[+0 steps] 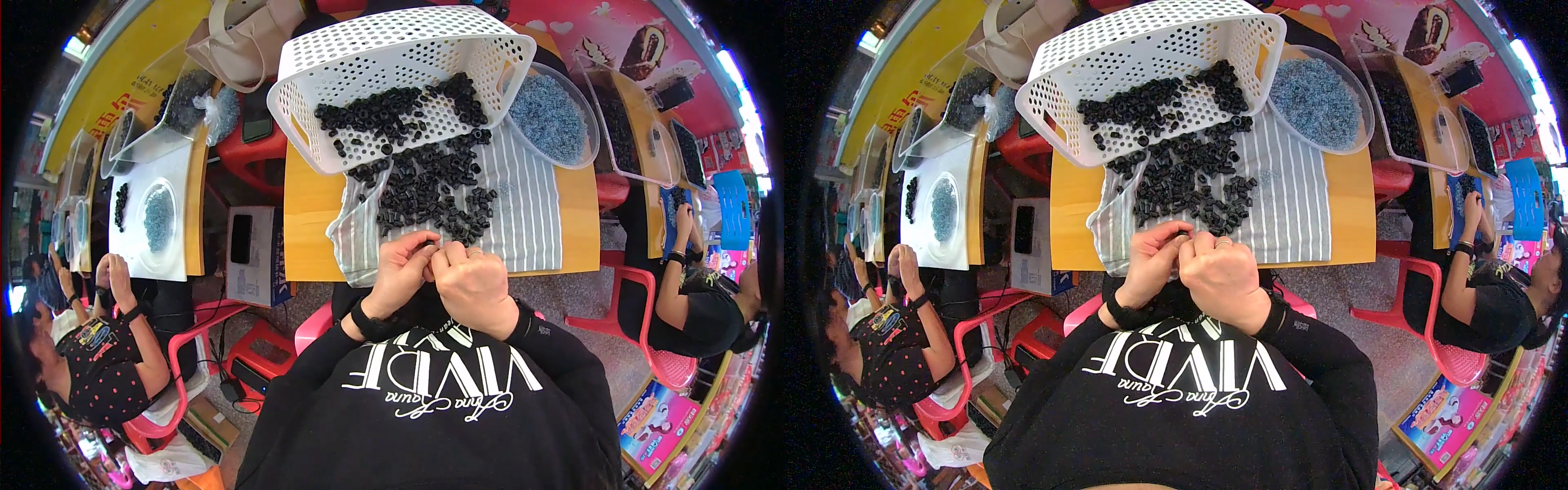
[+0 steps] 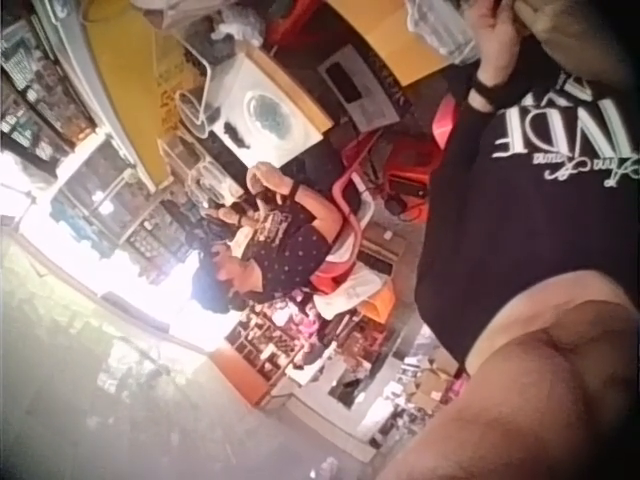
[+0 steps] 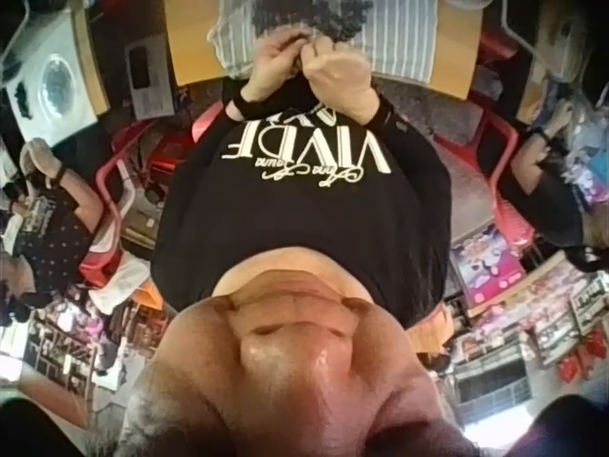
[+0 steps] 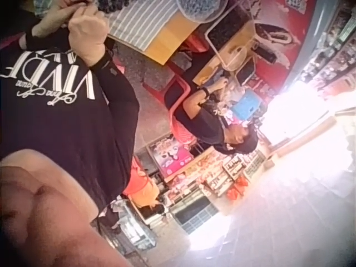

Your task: Sorting and assembling small black plastic or rubber components at a workstation.

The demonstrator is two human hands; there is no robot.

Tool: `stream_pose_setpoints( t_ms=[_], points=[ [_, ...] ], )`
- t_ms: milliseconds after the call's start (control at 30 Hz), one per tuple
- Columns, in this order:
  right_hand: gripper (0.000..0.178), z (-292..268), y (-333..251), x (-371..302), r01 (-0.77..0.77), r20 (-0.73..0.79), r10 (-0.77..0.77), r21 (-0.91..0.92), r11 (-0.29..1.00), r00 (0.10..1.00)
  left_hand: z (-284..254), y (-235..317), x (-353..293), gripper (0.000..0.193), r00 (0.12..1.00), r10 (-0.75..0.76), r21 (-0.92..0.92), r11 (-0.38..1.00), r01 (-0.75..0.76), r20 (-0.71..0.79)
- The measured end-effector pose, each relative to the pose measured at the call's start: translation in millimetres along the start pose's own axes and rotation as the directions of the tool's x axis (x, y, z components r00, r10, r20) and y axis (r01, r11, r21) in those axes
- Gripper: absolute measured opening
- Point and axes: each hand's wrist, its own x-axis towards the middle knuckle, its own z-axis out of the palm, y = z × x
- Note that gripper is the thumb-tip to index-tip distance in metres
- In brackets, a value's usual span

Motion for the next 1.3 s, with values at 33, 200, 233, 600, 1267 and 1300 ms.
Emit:
stream_pose_setpoints(
  t_ms=[33, 200, 233, 600, 1267, 1300],
  points=[
    [0.011, -0.5, 2.1, 1.1, -0.005, -0.014, 0.006, 0.042, 0.999, 1.000, -1.7, 0.2, 1.6, 0.016, 0.999, -0.027, -0.058, 0.998, 0.028, 0.025],
    [0.015, -16.9, 26.3, -2.4, -0.114, -0.065, 0.169, 0.506, 0.855, 0.983, -19.3, -3.1, 4.7, 0.025, 0.958, -0.019, -0.446, 0.882, 0.151, 0.287],
    [0.016, -25.3, 31.4, -6.6, -0.170, -0.048, 0.230, 0.535, 0.827, 0.972, -21.8, -4.1, 6.4, 0.031, 0.949, -0.002, -0.486, 0.858, 0.163, 0.315],
    [0.019, 23.1, 125.1, -67.3, -0.663, -0.181, 0.641, -0.123, 0.738, 0.746, -26.7, 7.1, 11.9, 0.046, 0.900, 0.099, -0.692, 0.677, 0.252, 0.425],
    [0.022, 18.6, 12.2, 9.1, -0.056, -0.064, 0.239, 0.882, 0.467, 0.969, -29.0, 10.3, 2.7, 0.068, 0.886, 0.061, -0.584, 0.772, 0.250, 0.460],
    [0.023, 20.7, 11.0, 9.1, -0.065, -0.053, 0.254, 0.899, 0.433, 0.966, -28.7, 10.1, 2.7, 0.068, 0.886, 0.064, -0.587, 0.770, 0.249, 0.460]
  ],
)
